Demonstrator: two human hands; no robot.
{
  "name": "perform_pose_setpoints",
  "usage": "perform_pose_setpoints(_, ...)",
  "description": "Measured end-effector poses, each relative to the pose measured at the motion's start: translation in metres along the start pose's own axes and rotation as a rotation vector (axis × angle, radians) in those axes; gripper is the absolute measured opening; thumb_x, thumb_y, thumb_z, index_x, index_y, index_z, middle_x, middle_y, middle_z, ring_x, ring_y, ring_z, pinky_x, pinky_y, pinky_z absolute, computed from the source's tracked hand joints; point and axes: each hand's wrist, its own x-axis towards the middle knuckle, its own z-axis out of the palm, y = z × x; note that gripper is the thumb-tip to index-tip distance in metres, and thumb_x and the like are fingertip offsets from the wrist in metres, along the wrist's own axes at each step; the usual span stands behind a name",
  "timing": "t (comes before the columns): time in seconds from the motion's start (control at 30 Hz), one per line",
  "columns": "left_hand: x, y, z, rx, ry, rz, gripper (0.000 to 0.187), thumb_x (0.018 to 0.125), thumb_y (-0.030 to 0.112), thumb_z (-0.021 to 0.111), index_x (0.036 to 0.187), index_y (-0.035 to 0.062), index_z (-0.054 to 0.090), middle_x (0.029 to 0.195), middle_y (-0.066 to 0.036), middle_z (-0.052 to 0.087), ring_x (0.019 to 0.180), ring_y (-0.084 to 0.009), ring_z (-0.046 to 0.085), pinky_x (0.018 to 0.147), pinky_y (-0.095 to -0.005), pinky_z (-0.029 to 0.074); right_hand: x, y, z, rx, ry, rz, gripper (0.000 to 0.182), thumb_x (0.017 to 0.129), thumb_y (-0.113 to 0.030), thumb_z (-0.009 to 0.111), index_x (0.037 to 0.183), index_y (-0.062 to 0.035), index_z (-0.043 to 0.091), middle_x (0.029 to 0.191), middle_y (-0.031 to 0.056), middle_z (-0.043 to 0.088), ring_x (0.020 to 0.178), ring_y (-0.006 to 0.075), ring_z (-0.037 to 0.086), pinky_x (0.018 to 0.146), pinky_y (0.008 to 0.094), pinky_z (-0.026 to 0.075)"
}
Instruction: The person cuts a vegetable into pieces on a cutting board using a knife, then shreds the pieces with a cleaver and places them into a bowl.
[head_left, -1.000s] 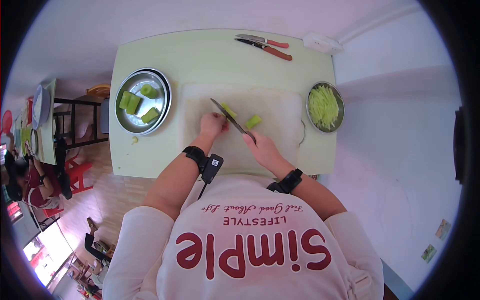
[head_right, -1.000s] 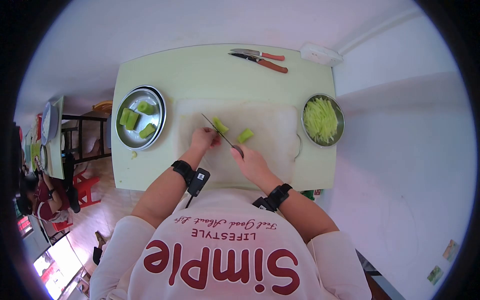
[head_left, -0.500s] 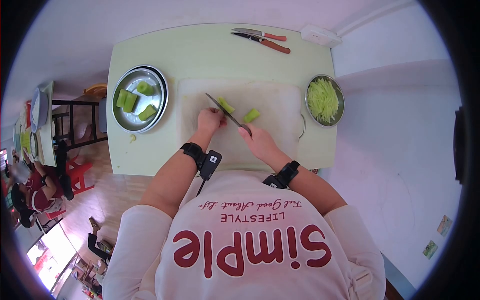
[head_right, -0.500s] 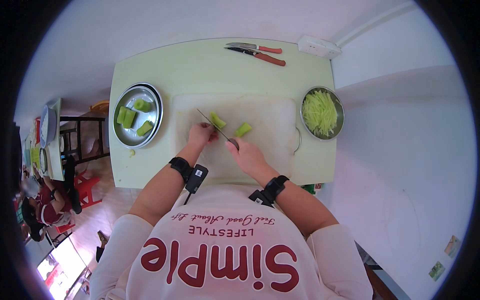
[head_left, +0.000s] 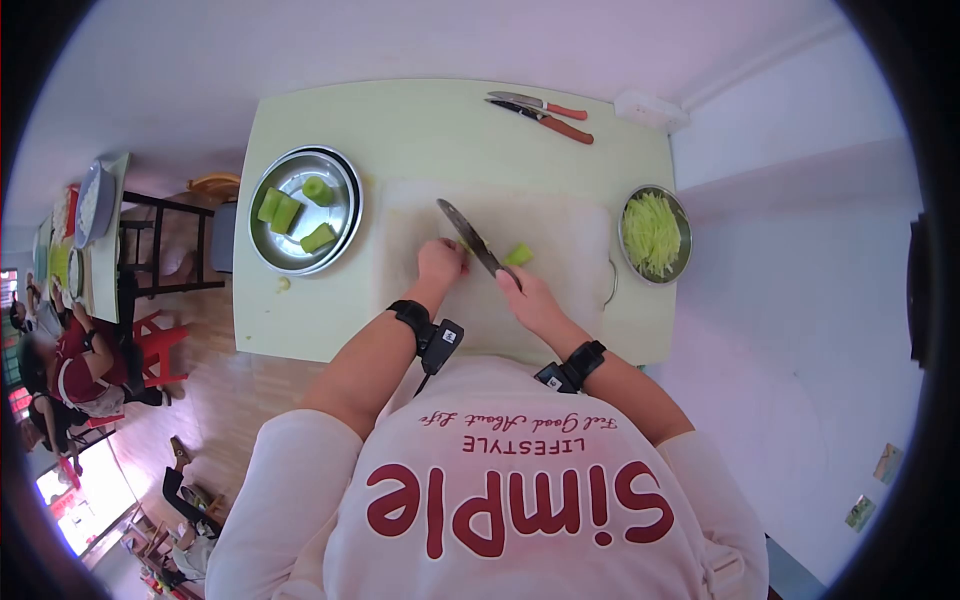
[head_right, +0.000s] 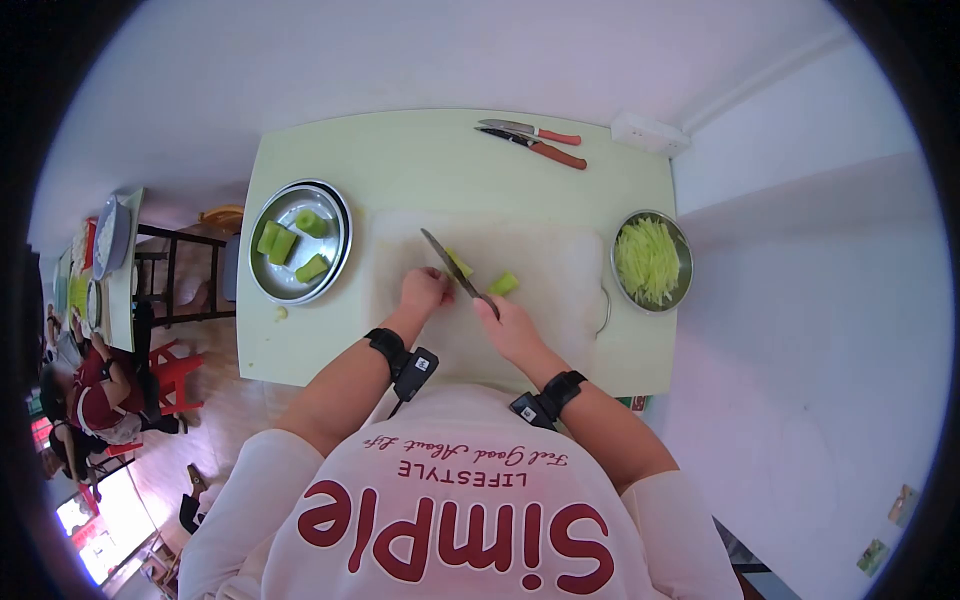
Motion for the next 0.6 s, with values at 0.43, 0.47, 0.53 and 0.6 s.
perform_pose_setpoints(0.43,0.015,-0.026,-0.018,-0.322,0.097,0.083,0.016,0.084,0.017,0.061,0.081,0.0020,0.067,0.065,-0.007,0.065,0.055,-0.0158,0.062,0.054,-0.0305,0.049,-0.037,-0.028,-0.028,-0.415,0.173,-0.112,0.039,0.090,-0.037,0.058,0.115,-0.0069,0.060,0.085,0.0147,0.067,0.074,0.0320,0.064,0.067,0.0388,0.050)
perform_pose_setpoints(0.47,-0.002,-0.009,-0.038,-0.245,0.188,0.090,0.016,0.085,0.016,0.060,0.085,0.0021,0.066,0.069,-0.008,0.064,0.056,-0.0155,0.061,0.054,-0.0309,0.049,-0.040,-0.028,-0.029,-0.459,0.223,-0.168,0.040,0.088,-0.037,0.061,0.116,-0.0083,0.060,0.088,0.0143,0.068,0.076,0.0324,0.065,0.067,0.0394,0.051)
perform_pose_setpoints(0.53,0.005,-0.018,-0.056,-0.350,0.373,0.201,0.014,0.085,0.015,0.060,0.088,0.0031,0.066,0.073,-0.007,0.064,0.060,-0.0149,0.060,0.056,-0.0303,0.048,-0.044,-0.024,-0.028,-0.496,0.281,-0.219,0.040,0.086,-0.036,0.063,0.116,-0.0098,0.060,0.091,0.0140,0.068,0.079,0.0328,0.065,0.068,0.0399,0.052)
perform_pose_setpoints(0.6,0.000,-0.016,-0.066,-0.464,0.564,0.309,0.013,0.086,0.014,0.060,0.091,0.0040,0.066,0.077,-0.007,0.064,0.064,-0.0142,0.060,0.058,-0.0298,0.048,-0.042,-0.017,-0.027,-0.610,0.290,-0.265,0.040,0.081,-0.034,0.069,0.114,-0.0124,0.061,0.087,0.0124,0.068,0.075,0.0312,0.065,0.066,0.0396,0.052)
